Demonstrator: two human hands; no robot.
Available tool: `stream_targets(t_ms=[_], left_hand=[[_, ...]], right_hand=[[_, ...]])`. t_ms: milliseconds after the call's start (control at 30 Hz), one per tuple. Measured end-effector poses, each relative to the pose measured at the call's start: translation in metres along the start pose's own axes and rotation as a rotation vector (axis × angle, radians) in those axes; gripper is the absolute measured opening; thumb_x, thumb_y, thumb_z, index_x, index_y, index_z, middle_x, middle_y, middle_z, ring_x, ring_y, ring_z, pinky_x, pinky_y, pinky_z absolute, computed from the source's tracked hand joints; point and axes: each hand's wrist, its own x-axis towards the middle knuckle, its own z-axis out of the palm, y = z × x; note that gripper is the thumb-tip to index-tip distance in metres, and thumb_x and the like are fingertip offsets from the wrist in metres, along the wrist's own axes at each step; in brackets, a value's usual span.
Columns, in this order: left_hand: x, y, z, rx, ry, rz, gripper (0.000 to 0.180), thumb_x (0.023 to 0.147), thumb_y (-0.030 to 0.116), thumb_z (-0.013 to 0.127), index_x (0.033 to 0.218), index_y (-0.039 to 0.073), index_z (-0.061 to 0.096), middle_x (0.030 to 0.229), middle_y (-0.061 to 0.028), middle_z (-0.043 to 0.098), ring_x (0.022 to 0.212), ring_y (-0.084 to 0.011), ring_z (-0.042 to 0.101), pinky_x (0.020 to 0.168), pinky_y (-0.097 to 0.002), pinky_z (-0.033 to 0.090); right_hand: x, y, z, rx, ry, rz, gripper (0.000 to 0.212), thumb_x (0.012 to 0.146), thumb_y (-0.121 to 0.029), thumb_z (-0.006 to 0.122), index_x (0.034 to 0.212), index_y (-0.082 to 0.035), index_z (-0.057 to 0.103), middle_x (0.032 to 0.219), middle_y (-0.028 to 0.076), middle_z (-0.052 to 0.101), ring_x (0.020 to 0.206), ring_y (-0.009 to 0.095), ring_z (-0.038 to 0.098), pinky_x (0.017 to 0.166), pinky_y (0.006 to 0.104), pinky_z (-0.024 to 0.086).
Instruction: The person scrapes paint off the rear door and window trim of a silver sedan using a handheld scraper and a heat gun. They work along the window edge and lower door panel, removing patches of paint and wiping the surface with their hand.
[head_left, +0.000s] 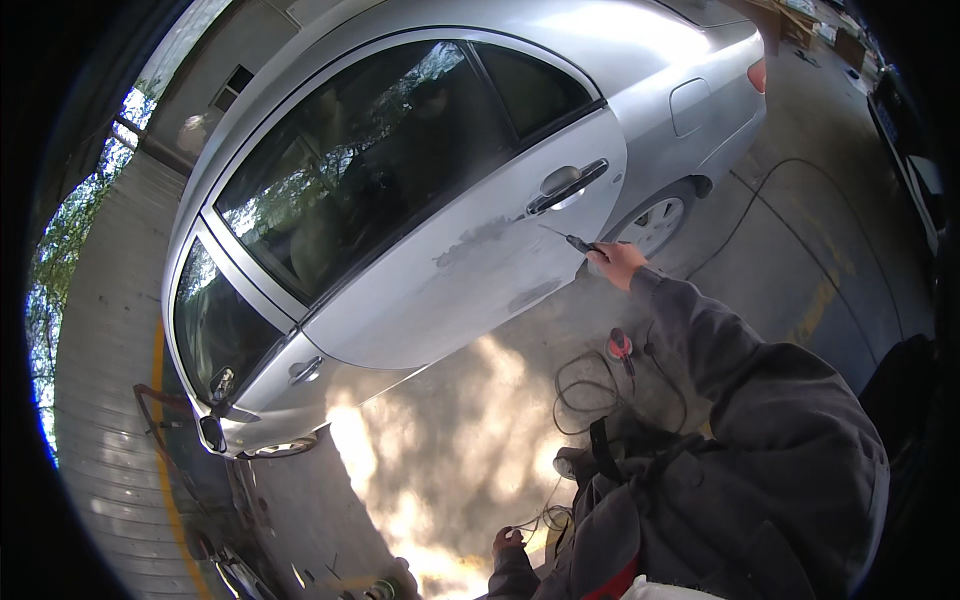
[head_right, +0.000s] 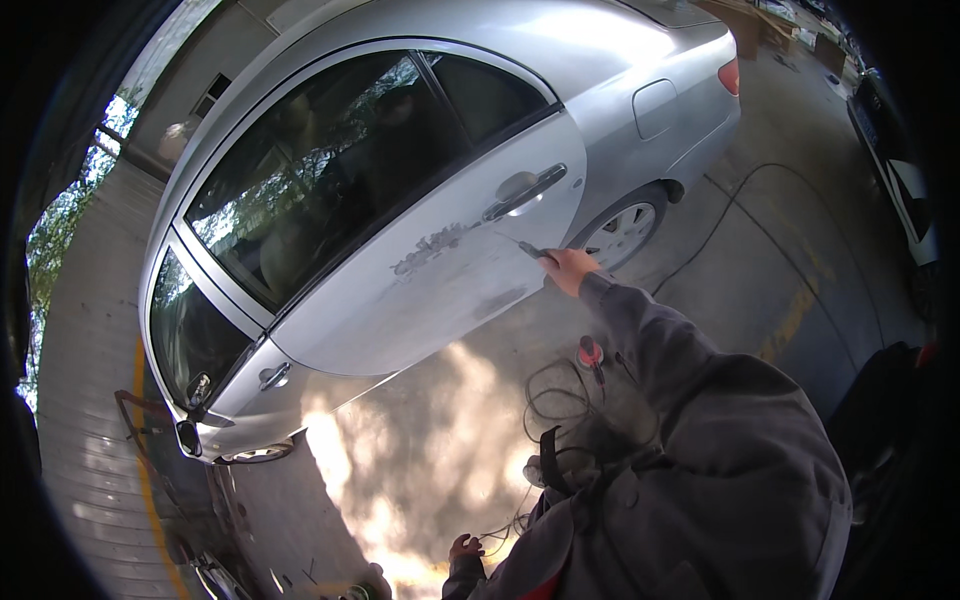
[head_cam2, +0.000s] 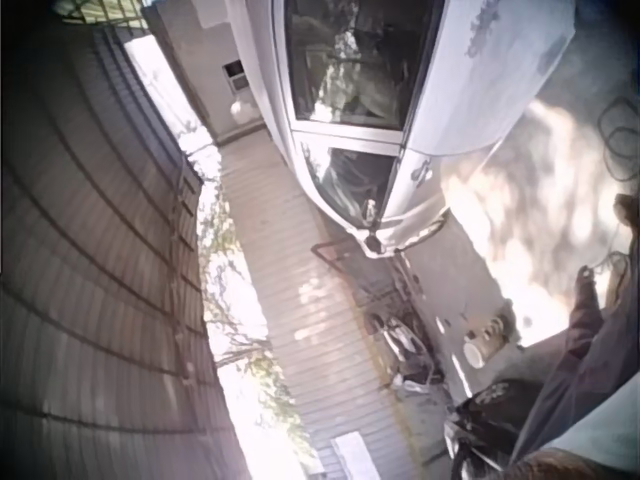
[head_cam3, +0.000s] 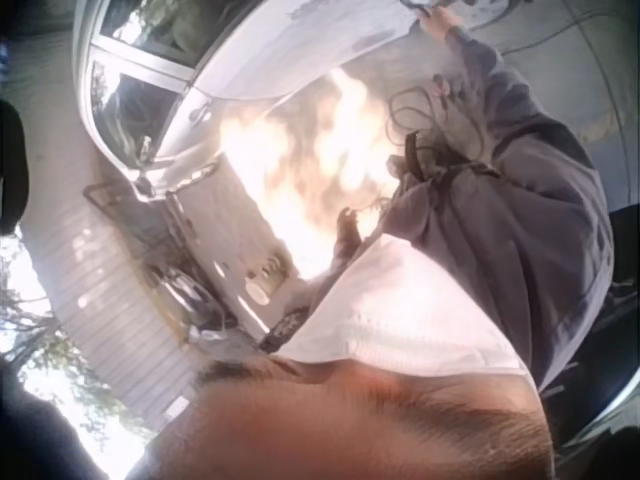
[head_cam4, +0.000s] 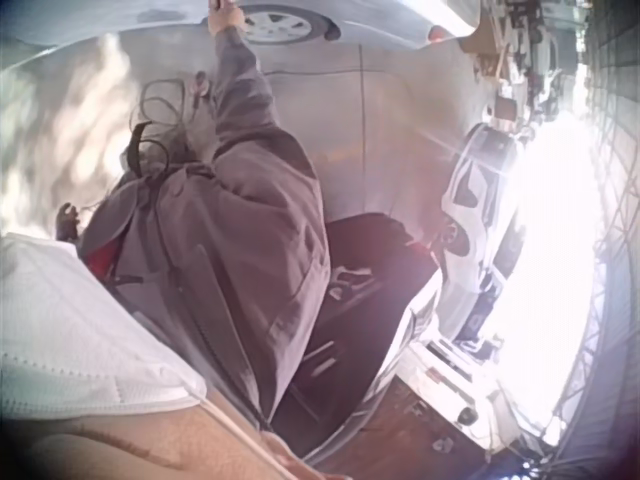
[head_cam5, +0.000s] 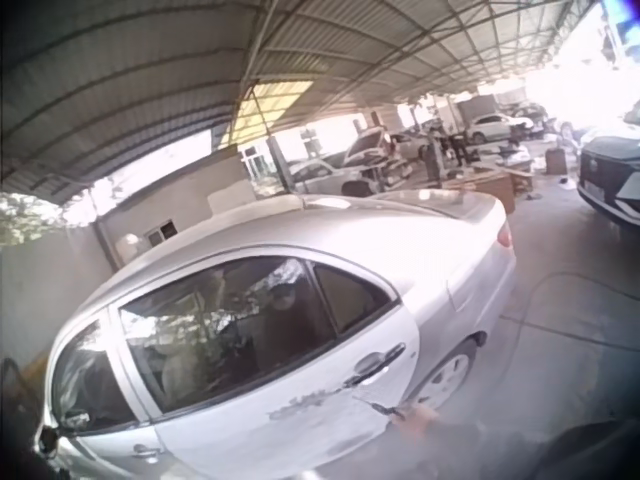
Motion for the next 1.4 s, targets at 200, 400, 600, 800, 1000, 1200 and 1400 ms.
stream_targets(t_ms=[200,400,600,800,1000,1200,1400], left_hand=[[0.012,-0.011,-0.004,0.049,0.002,-0.035,0.053,0.092,0.035,0.073,0.139,0.011,0.071,0.095,-0.0125,0.084,0.077,-0.0225,0.082,0.079,-0.0368,0.065],[0.015,-0.017,-0.017,0.030,-0.060,-0.088,0.057,0.094,0.022,0.078,0.144,-0.001,0.062,0.098,-0.0202,0.081,0.078,-0.0280,0.081,0.069,-0.0381,0.067],[0.011,-0.036,-0.029,-0.030,-0.037,-0.116,0.059,0.088,0.032,0.074,0.141,0.006,0.069,0.094,-0.0147,0.083,0.073,-0.0222,0.081,0.073,-0.0369,0.065],[0.014,-0.039,-0.049,0.002,-0.024,-0.089,0.060,0.086,0.032,0.075,0.140,0.006,0.070,0.094,-0.0142,0.083,0.072,-0.0213,0.080,0.074,-0.0358,0.065],[0.029,-0.025,-0.062,-0.058,-0.051,-0.118,0.067,0.090,0.022,0.078,0.149,0.000,0.058,0.102,-0.0209,0.081,0.079,-0.0281,0.081,0.070,-0.0391,0.068],[0.041,-0.025,-0.066,-0.027,-0.062,-0.093,0.065,0.092,0.022,0.075,0.150,-0.001,0.057,0.103,-0.0221,0.081,0.080,-0.0289,0.081,0.069,-0.0402,0.068],[0.049,-0.029,-0.072,-0.019,-0.055,-0.080,0.063,0.093,0.021,0.075,0.149,-0.002,0.058,0.105,-0.0230,0.081,0.081,-0.0293,0.081,0.070,-0.0414,0.069]], right_hand=[[-0.003,-0.014,0.026,-0.159,0.006,0.039,0.033,0.110,-0.042,0.056,0.125,-0.015,0.070,0.094,0.022,0.076,0.093,0.047,0.073,0.077,0.0580,0.056],[-0.001,-0.023,0.049,-0.250,0.033,0.088,0.034,0.110,-0.042,0.056,0.133,-0.019,0.067,0.092,0.022,0.076,0.089,0.048,0.073,0.075,0.0602,0.056],[-0.007,-0.026,0.073,-0.260,0.110,0.055,0.042,0.109,-0.042,0.058,0.144,-0.019,0.063,0.089,0.023,0.076,0.085,0.047,0.073,0.073,0.0586,0.057],[-0.012,-0.040,0.084,-0.247,0.126,0.119,0.044,0.109,-0.042,0.058,0.146,-0.017,0.062,0.090,0.024,0.076,0.084,0.048,0.073,0.074,0.0589,0.057],[-0.011,-0.046,0.088,-0.178,0.213,0.165,0.042,0.109,-0.041,0.059,0.144,-0.017,0.065,0.090,0.025,0.075,0.085,0.048,0.072,0.075,0.0597,0.056],[-0.012,-0.040,0.081,-0.181,0.098,0.187,0.043,0.110,-0.041,0.055,0.143,-0.016,0.065,0.098,0.025,0.076,0.094,0.049,0.073,0.082,0.0597,0.056],[-0.013,-0.031,0.075,-0.148,0.074,0.230,0.042,0.111,-0.043,0.055,0.140,-0.016,0.067,0.105,0.023,0.077,0.099,0.047,0.073,0.086,0.0579,0.056]])
